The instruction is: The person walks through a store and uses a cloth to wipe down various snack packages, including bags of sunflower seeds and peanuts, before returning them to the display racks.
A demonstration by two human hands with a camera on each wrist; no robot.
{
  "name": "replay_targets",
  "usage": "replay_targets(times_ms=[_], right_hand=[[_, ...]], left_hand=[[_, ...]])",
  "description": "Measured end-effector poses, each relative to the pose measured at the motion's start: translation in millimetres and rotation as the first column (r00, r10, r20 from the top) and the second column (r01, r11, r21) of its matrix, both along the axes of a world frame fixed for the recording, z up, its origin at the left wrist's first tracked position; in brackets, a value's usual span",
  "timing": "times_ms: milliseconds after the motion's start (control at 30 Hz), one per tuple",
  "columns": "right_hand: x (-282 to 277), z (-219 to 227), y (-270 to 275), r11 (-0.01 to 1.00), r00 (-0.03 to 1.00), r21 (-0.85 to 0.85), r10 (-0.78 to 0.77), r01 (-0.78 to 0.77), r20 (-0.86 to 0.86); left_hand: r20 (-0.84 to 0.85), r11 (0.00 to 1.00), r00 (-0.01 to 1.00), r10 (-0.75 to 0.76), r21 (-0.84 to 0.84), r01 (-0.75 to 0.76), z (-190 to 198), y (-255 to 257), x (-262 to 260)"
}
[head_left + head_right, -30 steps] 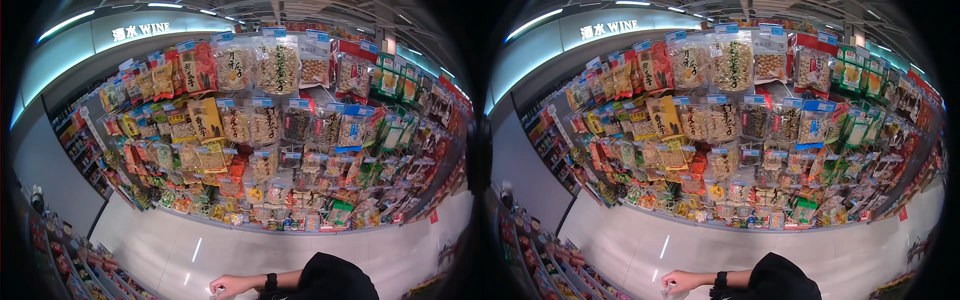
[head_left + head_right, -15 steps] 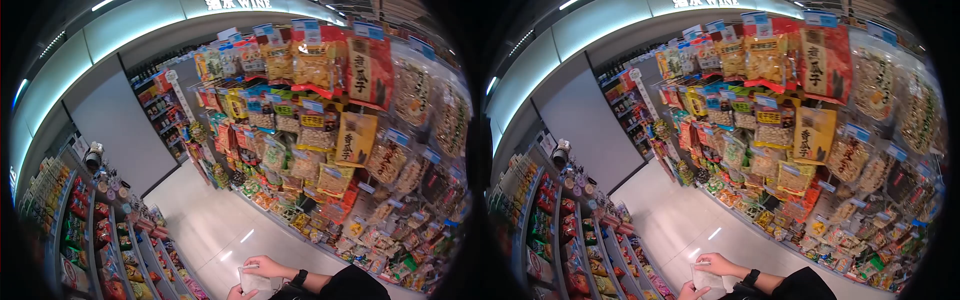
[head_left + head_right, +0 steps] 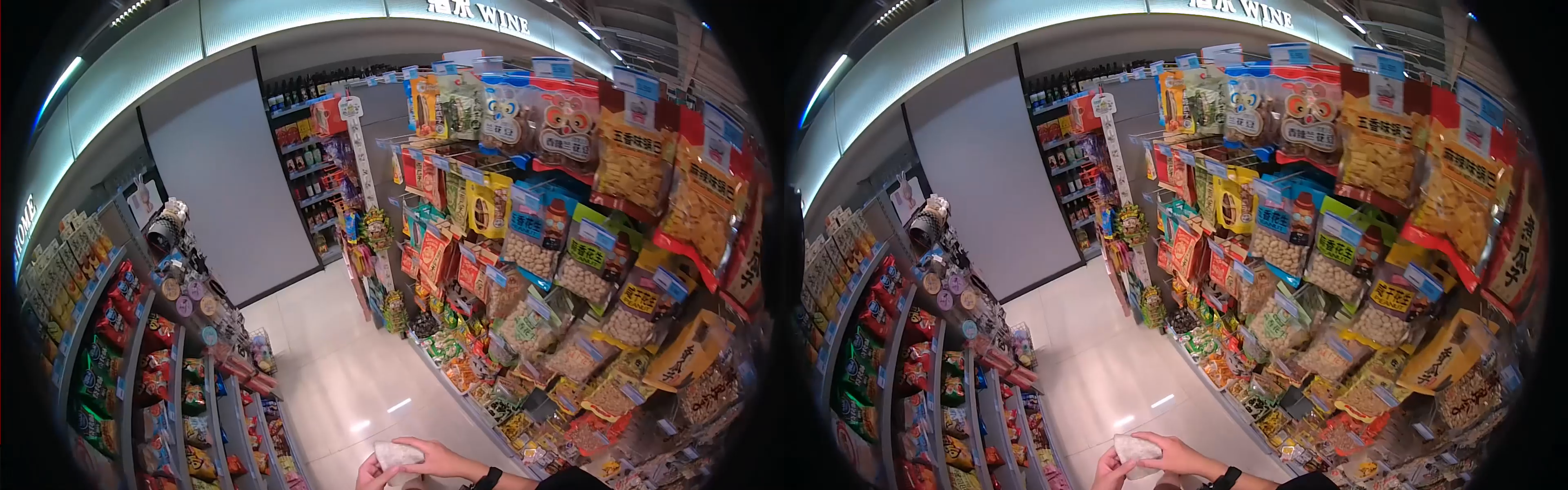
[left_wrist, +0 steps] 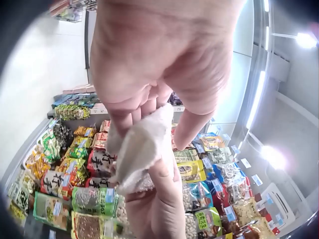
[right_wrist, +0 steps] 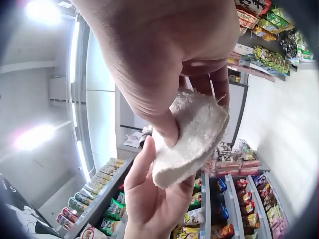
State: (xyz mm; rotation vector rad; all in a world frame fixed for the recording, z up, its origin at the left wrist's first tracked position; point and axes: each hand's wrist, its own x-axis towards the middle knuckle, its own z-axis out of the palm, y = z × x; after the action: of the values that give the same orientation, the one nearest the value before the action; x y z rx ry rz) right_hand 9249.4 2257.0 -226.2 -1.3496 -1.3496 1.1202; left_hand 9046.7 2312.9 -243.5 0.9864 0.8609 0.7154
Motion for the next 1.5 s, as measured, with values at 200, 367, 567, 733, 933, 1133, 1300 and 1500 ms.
replay_targets(times_ms=[200, 367, 567, 733, 933, 1133, 1300, 1500], right_hand=[[46, -21, 153, 0.997, 0.976, -0.027, -0.072, 0.079, 0.207], [79, 0, 260, 0.984, 0.989, -0.125, -0.116, 0.128, 0.092], [130, -8, 379, 0.965, 0.985, -0.200, -0.171, 0.167, -0.004], [181, -6, 468, 0.950, 0.959, -0.132, -0.277, 0.283, 0.066], [281, -7, 565, 0.795, 0.795, -0.017, -0.606, 0.606, -0.028], [333, 28, 610, 0.891, 0.675, -0.169, -0.432, 0.421, -0.597], [370, 28, 610, 0.555, 0.356, -0.160, -0.702, 0.816, -0.617], [374, 55, 594, -0.049, -0.181, -0.260, -0.840, 0.964, -0.512]], left_hand=[[-0.245, 0.978, 0.967, -0.070, 0.176, 0.115, -1, 169, 50], [-0.273, 0.856, 0.958, -0.084, 0.472, 0.209, -18, 303, 77], [-0.319, 0.679, 0.936, -0.146, 0.656, 0.329, 10, 421, 131], [-0.116, 0.877, 0.978, -0.174, 0.434, 0.208, -23, 505, 193], [-0.171, 0.873, 0.978, 0.119, 0.487, -0.021, 28, 612, 311], [0.038, 0.564, 0.996, -0.078, 0.826, 0.013, 32, 660, 423], [-0.236, 0.225, 0.824, -0.515, 0.890, 0.396, 69, 690, 494], [0.011, 0.431, 0.579, -0.815, 0.679, 0.595, 85, 751, 565]])
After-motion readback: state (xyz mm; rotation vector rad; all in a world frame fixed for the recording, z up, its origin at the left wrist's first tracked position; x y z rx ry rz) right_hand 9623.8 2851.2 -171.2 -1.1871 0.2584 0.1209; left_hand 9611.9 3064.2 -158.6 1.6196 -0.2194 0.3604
